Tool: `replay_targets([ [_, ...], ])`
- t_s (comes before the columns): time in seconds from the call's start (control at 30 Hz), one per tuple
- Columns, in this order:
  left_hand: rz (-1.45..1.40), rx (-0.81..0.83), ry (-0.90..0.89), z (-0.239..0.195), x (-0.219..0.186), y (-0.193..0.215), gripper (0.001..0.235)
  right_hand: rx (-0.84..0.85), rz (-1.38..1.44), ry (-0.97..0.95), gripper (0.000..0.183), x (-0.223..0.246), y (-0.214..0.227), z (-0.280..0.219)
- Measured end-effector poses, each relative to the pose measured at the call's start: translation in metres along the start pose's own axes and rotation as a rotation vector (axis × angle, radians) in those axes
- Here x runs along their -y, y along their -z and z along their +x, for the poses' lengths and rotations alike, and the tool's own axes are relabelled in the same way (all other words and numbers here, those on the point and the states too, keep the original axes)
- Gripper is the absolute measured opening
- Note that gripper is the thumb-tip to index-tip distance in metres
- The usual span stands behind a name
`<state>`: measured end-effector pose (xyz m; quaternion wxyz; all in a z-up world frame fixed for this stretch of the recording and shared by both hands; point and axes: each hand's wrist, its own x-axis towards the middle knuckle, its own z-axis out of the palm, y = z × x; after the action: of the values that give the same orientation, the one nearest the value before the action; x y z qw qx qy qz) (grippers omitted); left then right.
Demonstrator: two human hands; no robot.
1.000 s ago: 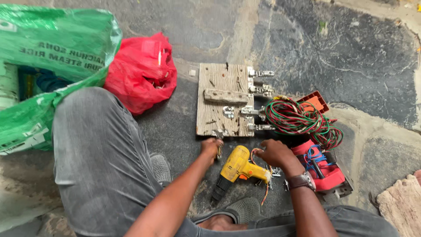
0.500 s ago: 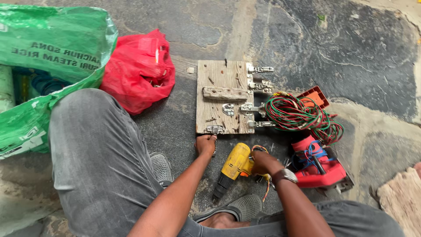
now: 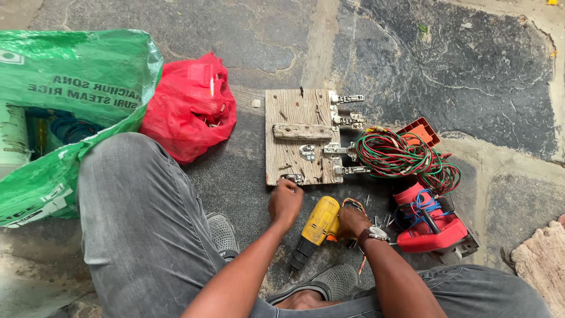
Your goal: The person sits on the ground and uses a yellow power drill to attach metal hinges to a wooden board. They repeatedly pick up hinges and screws, position them, and drive screws into the wood.
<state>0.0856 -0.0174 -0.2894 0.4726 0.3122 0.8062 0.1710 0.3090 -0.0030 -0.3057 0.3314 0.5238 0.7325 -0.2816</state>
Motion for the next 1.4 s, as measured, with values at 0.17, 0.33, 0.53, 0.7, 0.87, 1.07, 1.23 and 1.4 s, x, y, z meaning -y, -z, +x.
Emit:
replay_targets([
  [0.17,0.423,0.394,-0.363,-0.019,0.003,0.000,0.075,-0.035,0.065,0.011,0.059,0.000,0.008,0.000],
  [0.33,0.416,0.409,-0.592,-0.009,0.025,-0.010,0.110,-0.066,0.232,0.084,0.057,0.018,0.036,-0.022],
  [0.53,0.186,0.536,-0.697,-0.014,-0.027,0.021,0.120,0.014,0.529,-0.014,0.049,0.035,0.103,-0.092],
  [0.7,0.041,0.319,-1.248,-0.057,-0.125,0.070,0.085,0.137,1.289,0.003,0.032,0.035,0.160,-0.144],
  [0.87,0.354,0.192,-1.294,-0.067,-0.200,0.122,0.096,0.043,1.622,0.159,0.027,0.031,0.196,-0.153],
  [1.07,0.326,0.463,-1.294,-0.046,-0.210,0.143,0.081,-0.095,1.390,0.125,0.034,0.048,0.205,-0.109],
  [1.23,0.375,0.498,-1.239,-0.017,-0.199,0.116,0.079,-0.130,1.393,0.087,0.033,0.034,0.194,-0.095],
  [1.4,0.387,0.495,-1.275,0.006,-0.207,0.108,0.089,-0.098,1.406,0.055,0.030,0.032,0.202,-0.084],
])
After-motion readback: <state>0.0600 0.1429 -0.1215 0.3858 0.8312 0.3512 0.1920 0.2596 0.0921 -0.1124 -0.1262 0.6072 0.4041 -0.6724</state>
